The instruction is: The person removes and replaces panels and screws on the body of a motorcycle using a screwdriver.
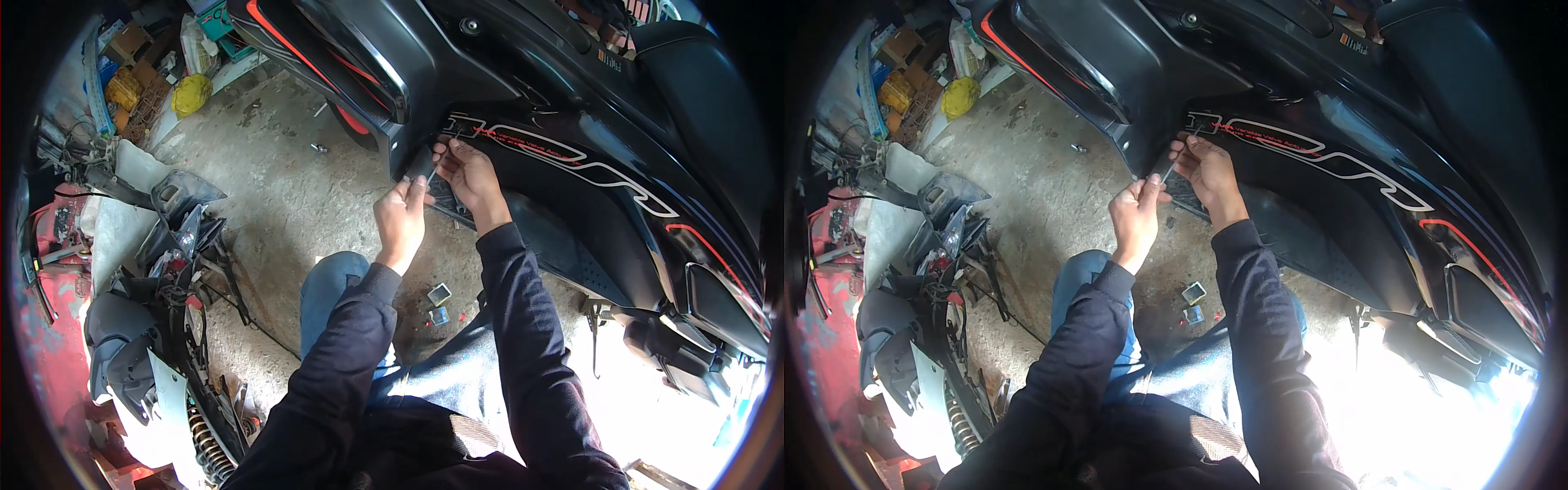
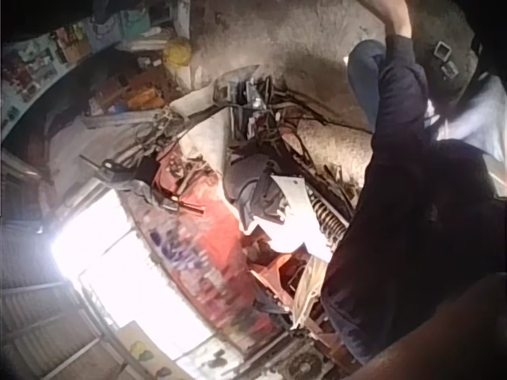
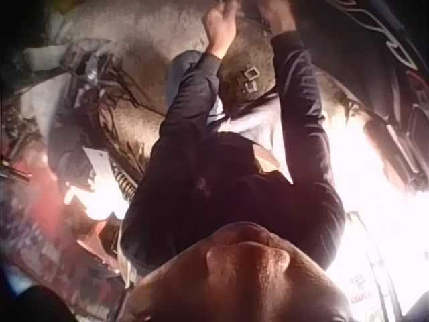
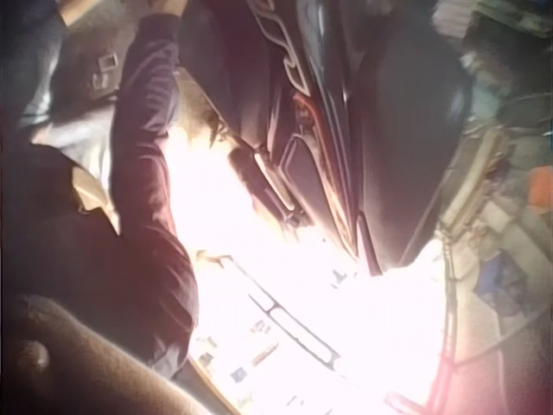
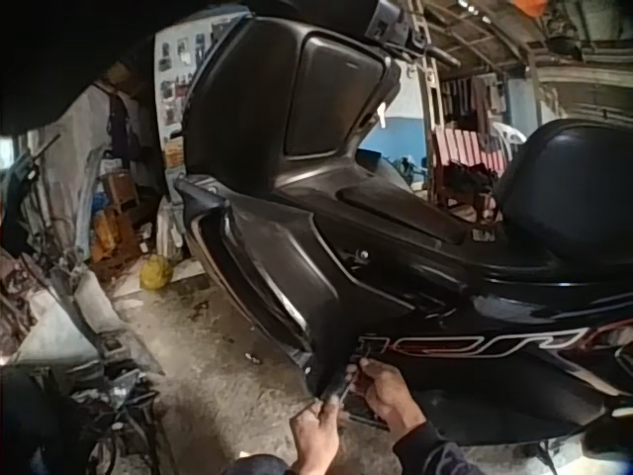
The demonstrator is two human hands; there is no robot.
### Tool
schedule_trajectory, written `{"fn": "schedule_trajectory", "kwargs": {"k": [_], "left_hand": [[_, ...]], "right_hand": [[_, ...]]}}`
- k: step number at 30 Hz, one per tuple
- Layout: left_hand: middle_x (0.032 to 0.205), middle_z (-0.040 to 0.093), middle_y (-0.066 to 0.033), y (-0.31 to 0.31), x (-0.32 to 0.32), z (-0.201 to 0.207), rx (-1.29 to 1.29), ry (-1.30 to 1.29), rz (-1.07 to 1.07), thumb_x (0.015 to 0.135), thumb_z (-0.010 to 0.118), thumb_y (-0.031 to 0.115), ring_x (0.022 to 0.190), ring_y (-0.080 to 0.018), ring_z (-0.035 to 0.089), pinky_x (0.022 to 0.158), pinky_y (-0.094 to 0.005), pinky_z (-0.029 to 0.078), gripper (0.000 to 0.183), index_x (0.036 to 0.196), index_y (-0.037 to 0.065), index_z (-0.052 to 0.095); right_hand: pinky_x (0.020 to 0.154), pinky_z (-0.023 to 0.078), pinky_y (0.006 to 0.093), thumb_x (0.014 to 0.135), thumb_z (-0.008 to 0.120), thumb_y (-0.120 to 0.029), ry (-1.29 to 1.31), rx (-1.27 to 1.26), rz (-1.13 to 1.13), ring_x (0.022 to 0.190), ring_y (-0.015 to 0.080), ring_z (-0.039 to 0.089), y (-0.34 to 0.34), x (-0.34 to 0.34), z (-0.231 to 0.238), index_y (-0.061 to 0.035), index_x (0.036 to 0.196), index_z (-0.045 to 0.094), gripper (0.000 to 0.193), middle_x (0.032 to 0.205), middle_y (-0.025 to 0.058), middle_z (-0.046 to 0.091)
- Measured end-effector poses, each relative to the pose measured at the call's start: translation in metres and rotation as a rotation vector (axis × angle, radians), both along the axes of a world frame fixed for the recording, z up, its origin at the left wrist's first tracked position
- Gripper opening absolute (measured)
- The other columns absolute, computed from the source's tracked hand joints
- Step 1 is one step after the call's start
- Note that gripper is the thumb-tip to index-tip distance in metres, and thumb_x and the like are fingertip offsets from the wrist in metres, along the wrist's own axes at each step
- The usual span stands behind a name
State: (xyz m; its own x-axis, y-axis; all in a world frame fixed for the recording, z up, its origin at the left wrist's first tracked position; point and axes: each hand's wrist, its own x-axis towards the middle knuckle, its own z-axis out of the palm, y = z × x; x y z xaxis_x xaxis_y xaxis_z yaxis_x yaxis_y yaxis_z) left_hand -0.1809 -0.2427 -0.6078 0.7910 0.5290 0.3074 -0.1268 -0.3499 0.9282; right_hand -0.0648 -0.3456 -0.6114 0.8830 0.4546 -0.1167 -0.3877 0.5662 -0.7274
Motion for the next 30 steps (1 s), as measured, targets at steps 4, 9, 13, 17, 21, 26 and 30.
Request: {"fn": "schedule_trajectory", "kwargs": {"k": [4,9,13,17,21,26,30], "left_hand": [[0.076,0.060,-0.0011,0.025,0.008,-0.006,-1.424,0.228,-0.392,0.092,0.056,0.040,0.046,-0.0013,0.036,0.041,-0.0154,0.028,0.040,0.096,0.000,0.060],[0.090,0.063,-0.0064,0.015,0.006,0.007,-0.994,0.421,-0.255,0.091,0.054,0.049,0.049,-0.0014,0.033,0.042,-0.0159,0.029,0.051,0.105,0.000,0.058],[0.094,0.064,-0.0099,0.025,0.000,0.009,-0.860,0.310,-0.226,0.089,0.058,0.045,0.048,-0.0029,0.037,0.041,-0.0174,0.030,0.051,0.111,-0.001,0.055],[0.089,0.067,-0.0100,0.027,-0.002,0.012,-0.624,0.165,-0.209,0.085,0.066,0.033,0.055,-0.0066,0.052,0.047,-0.0206,0.040,0.040,0.107,0.000,0.060],[0.080,0.070,-0.0096,0.021,0.006,0.016,-0.151,0.146,-0.168,0.082,0.070,0.030,0.076,-0.0143,0.066,0.070,-0.0250,0.047,0.032,0.090,-0.001,0.069],[0.078,0.069,-0.0055,0.031,0.018,0.024,-0.353,0.292,-0.268,0.082,0.071,0.023,0.054,-0.0030,0.052,0.050,-0.0182,0.038,0.026,0.093,0.000,0.069],[0.076,0.069,-0.0043,0.042,0.021,0.013,-0.309,0.217,-0.285,0.080,0.073,0.022,0.050,-0.0012,0.046,0.045,-0.0177,0.033,0.026,0.093,0.000,0.069]], "right_hand": [[0.075,0.054,0.0304,0.093,0.051,-0.008,0.012,0.024,0.061,0.085,0.0181,0.064,0.006,-0.006,0.009,0.0024,0.110,0.058,0.020,0.095,0.0118,0.065],[0.072,0.055,0.0291,0.088,0.061,-0.007,0.032,-0.008,-0.007,0.075,0.0161,0.064,-0.003,0.004,-0.006,0.0000,0.100,0.061,0.014,0.086,0.0087,0.065],[0.063,0.052,0.0260,0.085,0.067,-0.011,0.029,0.011,-0.005,0.065,0.0133,0.061,0.007,0.006,-0.005,-0.0040,0.087,0.062,0.009,0.077,0.0039,0.063],[0.055,0.047,0.0258,0.084,0.069,-0.011,0.028,-0.005,-0.014,0.057,0.0119,0.057,0.016,0.002,-0.002,-0.0058,0.083,0.062,0.009,0.068,0.0017,0.060],[0.051,0.043,0.0277,0.082,0.072,-0.018,0.080,-0.046,-0.033,0.052,0.0117,0.052,0.017,0.005,-0.003,-0.0075,0.079,0.060,0.016,0.064,0.0003,0.056],[0.049,0.042,0.0280,0.082,0.072,-0.022,0.114,-0.107,0.018,0.052,0.0123,0.051,0.013,0.006,0.000,-0.0086,0.074,0.057,0.021,0.064,0.0007,0.056],[0.051,0.044,0.0274,0.083,0.071,-0.021,0.143,0.012,0.019,0.054,0.0146,0.054,0.022,-0.008,0.018,-0.0041,0.084,0.062,0.019,0.068,0.0042,0.062]]}}
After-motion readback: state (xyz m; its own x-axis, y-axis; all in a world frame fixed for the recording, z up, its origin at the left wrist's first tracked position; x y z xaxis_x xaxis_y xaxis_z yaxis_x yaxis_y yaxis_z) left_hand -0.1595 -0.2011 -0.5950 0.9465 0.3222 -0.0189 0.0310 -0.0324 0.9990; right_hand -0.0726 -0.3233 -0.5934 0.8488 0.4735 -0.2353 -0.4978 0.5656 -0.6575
